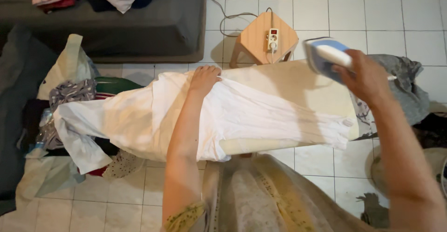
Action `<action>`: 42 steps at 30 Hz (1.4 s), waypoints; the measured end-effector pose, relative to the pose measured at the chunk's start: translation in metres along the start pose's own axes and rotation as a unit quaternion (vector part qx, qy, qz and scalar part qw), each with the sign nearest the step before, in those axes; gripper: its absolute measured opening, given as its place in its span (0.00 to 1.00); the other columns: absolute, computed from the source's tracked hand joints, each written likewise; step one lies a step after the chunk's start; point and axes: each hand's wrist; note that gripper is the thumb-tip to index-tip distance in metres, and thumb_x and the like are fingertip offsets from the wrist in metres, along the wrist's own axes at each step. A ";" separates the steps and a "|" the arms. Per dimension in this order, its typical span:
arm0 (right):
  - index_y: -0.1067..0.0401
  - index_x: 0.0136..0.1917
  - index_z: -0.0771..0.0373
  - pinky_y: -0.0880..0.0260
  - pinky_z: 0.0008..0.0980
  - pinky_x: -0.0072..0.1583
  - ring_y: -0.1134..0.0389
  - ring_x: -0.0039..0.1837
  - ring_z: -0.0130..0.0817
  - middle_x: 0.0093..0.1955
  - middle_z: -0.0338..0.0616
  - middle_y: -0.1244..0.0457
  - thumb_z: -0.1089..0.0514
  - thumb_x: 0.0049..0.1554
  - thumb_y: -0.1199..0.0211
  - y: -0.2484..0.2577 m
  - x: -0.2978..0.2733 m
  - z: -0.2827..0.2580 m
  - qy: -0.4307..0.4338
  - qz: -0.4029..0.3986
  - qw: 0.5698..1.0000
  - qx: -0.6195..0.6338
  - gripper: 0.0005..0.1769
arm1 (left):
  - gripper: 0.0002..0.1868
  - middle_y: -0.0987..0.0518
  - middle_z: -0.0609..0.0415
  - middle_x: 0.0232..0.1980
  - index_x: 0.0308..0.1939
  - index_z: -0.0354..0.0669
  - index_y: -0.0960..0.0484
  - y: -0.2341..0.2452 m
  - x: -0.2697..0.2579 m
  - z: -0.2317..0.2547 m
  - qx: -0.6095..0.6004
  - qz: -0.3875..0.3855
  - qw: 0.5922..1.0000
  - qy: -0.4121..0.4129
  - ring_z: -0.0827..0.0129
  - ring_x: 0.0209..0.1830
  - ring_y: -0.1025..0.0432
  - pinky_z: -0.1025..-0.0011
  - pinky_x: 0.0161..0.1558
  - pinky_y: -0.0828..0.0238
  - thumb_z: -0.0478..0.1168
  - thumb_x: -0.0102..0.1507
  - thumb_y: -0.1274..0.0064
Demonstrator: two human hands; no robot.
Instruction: The person buttons a white shirt on an ironing board, sprays it with liquid from a bottle, and irons the fabric with a steam iron.
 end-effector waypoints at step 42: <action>0.29 0.81 0.39 0.22 0.58 0.45 0.23 0.44 0.60 0.42 0.57 0.27 0.45 0.71 0.40 -0.229 0.034 -0.312 -0.023 -0.090 0.996 0.009 0.26 | 0.23 0.20 0.42 0.69 0.70 0.40 0.19 0.020 -0.119 0.025 -0.182 0.299 0.913 0.209 0.41 0.73 0.30 0.47 0.76 0.36 0.33 0.69 0.40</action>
Point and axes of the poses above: each hand's wrist, its own x-axis towards the middle knuckle, its own y-axis out of the back of the hand, z = x × y
